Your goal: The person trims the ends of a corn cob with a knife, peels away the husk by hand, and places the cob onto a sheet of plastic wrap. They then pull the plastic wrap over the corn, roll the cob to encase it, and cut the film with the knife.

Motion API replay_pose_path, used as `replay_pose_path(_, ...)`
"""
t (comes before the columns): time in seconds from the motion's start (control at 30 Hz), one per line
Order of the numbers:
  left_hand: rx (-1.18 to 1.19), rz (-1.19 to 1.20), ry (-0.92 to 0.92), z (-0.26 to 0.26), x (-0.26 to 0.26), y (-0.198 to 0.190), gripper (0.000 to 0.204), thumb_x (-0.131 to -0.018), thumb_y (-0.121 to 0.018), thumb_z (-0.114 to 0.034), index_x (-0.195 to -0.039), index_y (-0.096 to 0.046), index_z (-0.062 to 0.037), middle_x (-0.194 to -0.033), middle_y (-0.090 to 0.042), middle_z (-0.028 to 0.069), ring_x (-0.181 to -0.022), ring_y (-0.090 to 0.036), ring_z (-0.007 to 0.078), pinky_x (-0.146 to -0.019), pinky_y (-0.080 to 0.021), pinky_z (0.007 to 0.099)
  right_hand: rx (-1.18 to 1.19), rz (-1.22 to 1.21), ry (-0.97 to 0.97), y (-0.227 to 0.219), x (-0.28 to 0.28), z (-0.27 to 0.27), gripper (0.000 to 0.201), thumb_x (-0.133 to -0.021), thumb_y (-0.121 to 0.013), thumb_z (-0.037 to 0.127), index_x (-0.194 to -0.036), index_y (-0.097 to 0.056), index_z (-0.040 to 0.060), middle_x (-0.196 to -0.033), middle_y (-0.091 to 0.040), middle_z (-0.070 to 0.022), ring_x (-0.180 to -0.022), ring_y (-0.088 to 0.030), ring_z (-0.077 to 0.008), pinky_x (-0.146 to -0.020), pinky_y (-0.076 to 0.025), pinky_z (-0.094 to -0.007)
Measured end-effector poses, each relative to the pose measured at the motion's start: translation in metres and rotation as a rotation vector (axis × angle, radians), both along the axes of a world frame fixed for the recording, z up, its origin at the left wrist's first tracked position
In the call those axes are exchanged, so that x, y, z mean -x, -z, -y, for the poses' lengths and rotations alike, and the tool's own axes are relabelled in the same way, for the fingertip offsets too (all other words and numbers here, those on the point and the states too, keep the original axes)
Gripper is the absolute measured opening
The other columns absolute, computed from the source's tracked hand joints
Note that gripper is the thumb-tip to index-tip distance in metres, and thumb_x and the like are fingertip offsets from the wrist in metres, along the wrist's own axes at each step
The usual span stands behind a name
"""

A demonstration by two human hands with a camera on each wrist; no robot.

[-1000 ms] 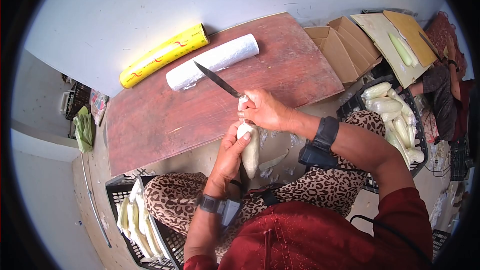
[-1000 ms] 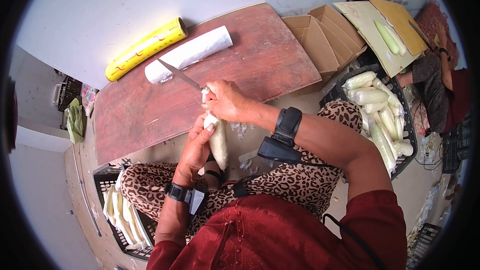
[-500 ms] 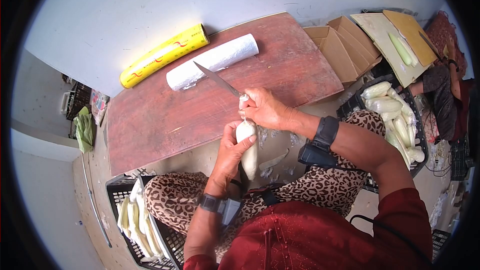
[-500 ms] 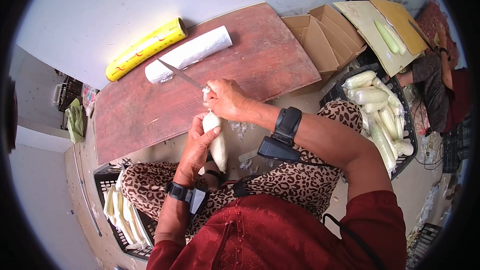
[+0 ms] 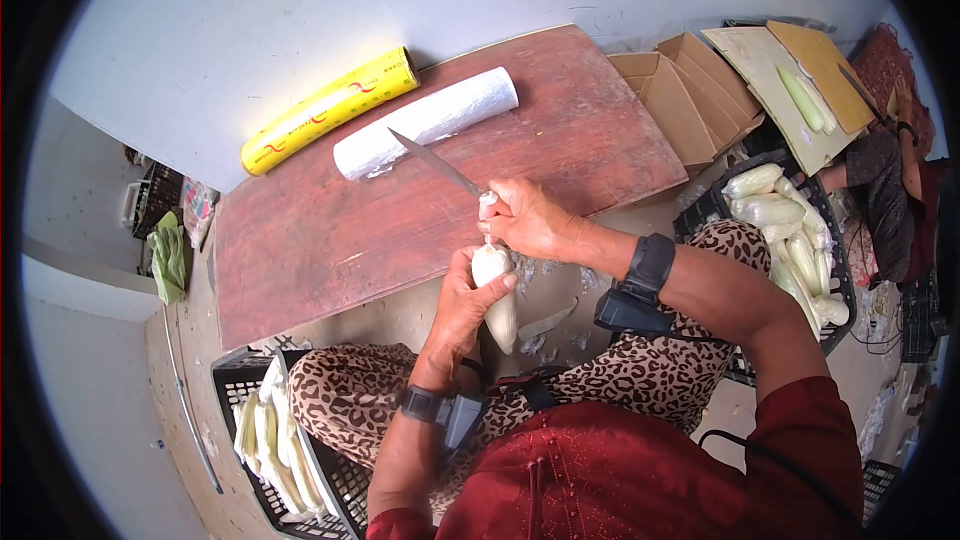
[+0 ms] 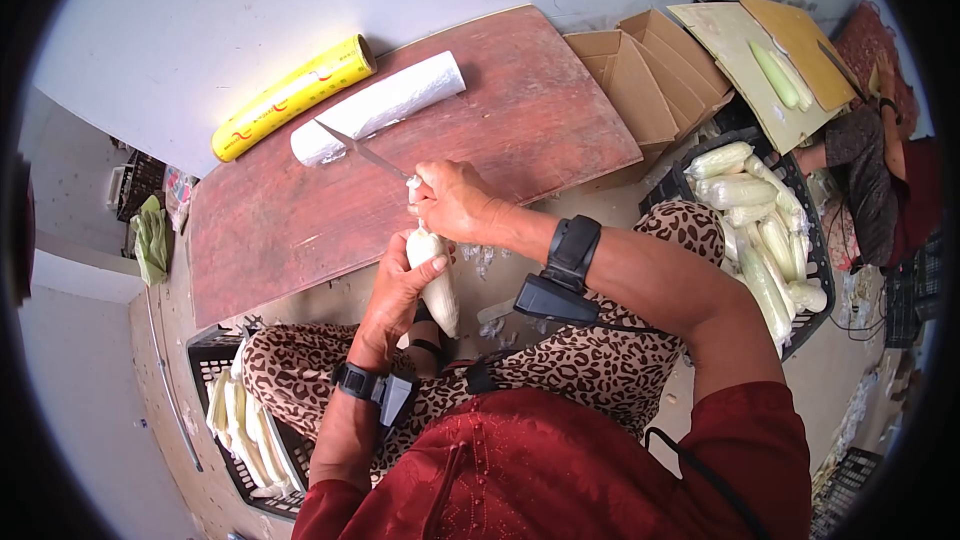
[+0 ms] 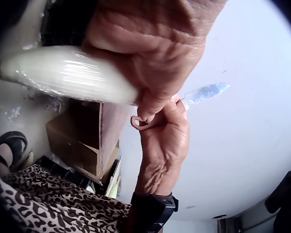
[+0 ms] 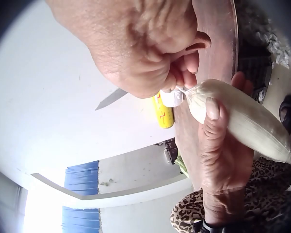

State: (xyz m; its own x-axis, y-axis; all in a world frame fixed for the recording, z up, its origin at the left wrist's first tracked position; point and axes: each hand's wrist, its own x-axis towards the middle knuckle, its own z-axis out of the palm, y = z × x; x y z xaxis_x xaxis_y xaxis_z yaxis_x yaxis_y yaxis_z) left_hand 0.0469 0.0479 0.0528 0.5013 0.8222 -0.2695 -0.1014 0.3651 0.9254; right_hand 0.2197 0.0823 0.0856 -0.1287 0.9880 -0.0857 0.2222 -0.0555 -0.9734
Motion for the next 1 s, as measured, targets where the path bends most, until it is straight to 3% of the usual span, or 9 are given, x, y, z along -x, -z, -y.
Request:
replay_pose_path(0.1, 0.063, 0.071, -0.039, 0.001, -0.002, -0.003, 0.044, -0.086, -0.07, -0.012, -0.123, -0.049, -0.0032, -0.113, -0.057, 0.0024, -0.103, -0.053, 0.0118, -0.093, -0.041, 0.0274, -0.046, 0.072, -0.002, 0.001, -0.003, -0.001, 0.009, -0.087, -0.058, 0.001, -0.083, -0.05, -0.0013, -0.071, -0.061, -0.007, -0.067, -0.059, -0.0117, -0.061, -0.049, -0.0293)
replay_pose_path(0.3, 0.055, 0.16, 0.028, -0.001, 0.003, 0.004, 0.048, -0.09, -0.063, -0.012, -0.133, -0.046, -0.0024, -0.122, -0.056, 0.0032, -0.114, -0.049, 0.0127, -0.103, -0.033, 0.0278, -0.065, 0.12, 0.006, -0.002, -0.004, -0.002, 0.009, -0.087, -0.058, 0.002, -0.083, -0.051, -0.0007, -0.07, -0.061, -0.0067, -0.067, -0.058, -0.0109, -0.061, -0.049, -0.0297)
replay_pose_path(0.5, 0.06, 0.142, 0.005, 0.0, 0.001, -0.002, 0.05, -0.086, -0.068, -0.008, -0.131, -0.048, -0.003, -0.119, -0.058, 0.0024, -0.11, -0.052, 0.0126, -0.098, -0.038, 0.0275, -0.071, 0.145, 0.017, -0.005, -0.004, -0.001, 0.009, -0.087, -0.059, 0.003, -0.083, -0.051, -0.0004, -0.07, -0.061, -0.0067, -0.066, -0.058, -0.0105, -0.059, -0.048, -0.0294)
replay_pose_path(0.6, 0.05, 0.101, -0.021, 0.001, 0.0, -0.005, 0.053, -0.082, -0.073, -0.008, -0.129, -0.049, -0.0036, -0.114, -0.06, 0.0015, -0.103, -0.056, 0.0118, -0.091, -0.044, 0.0271, -0.084, 0.127, 0.051, 0.005, -0.003, -0.003, 0.017, -0.081, -0.067, 0.013, -0.084, -0.056, -0.0003, -0.077, -0.065, -0.0147, -0.074, -0.066, -0.0273, -0.066, -0.051, -0.0391)
replay_pose_path(0.8, 0.064, 0.016, -0.024, 0.001, 0.001, -0.002, 0.053, -0.075, -0.081, -0.012, -0.119, -0.052, -0.0044, -0.105, -0.061, 0.0016, -0.092, -0.056, 0.0111, -0.083, -0.047, 0.0277, -0.069, 0.105, 0.05, 0.005, -0.003, -0.001, 0.017, -0.082, -0.066, 0.013, -0.083, -0.055, -0.0004, -0.076, -0.065, -0.0148, -0.073, -0.067, -0.0263, -0.064, -0.052, -0.0385)
replay_pose_path(0.9, 0.01, -0.015, -0.065, 0.002, -0.002, -0.001, 0.05, -0.073, -0.083, -0.014, -0.112, -0.052, -0.0049, -0.101, -0.059, 0.0013, -0.091, -0.055, 0.011, -0.082, -0.046, 0.0274, -0.087, 0.043, -0.018, 0.014, 0.001, -0.005, 0.014, -0.088, -0.059, 0.003, -0.083, -0.046, 0.0009, -0.071, -0.06, -0.0051, -0.067, -0.058, -0.0096, -0.061, -0.051, -0.0291)
replay_pose_path(1.0, 0.011, -0.034, -0.028, 0.0, 0.0, 0.001, 0.058, -0.075, -0.082, -0.015, -0.121, -0.048, -0.0043, -0.11, -0.06, 0.0043, -0.1, -0.056, 0.0134, -0.091, -0.045, 0.03, -0.04, 0.034, -0.007, 0.004, 0.001, 0.0, 0.013, -0.088, -0.059, 0.003, -0.083, -0.046, 0.0003, -0.071, -0.058, -0.0045, -0.068, -0.058, -0.0096, -0.062, -0.052, -0.0295)
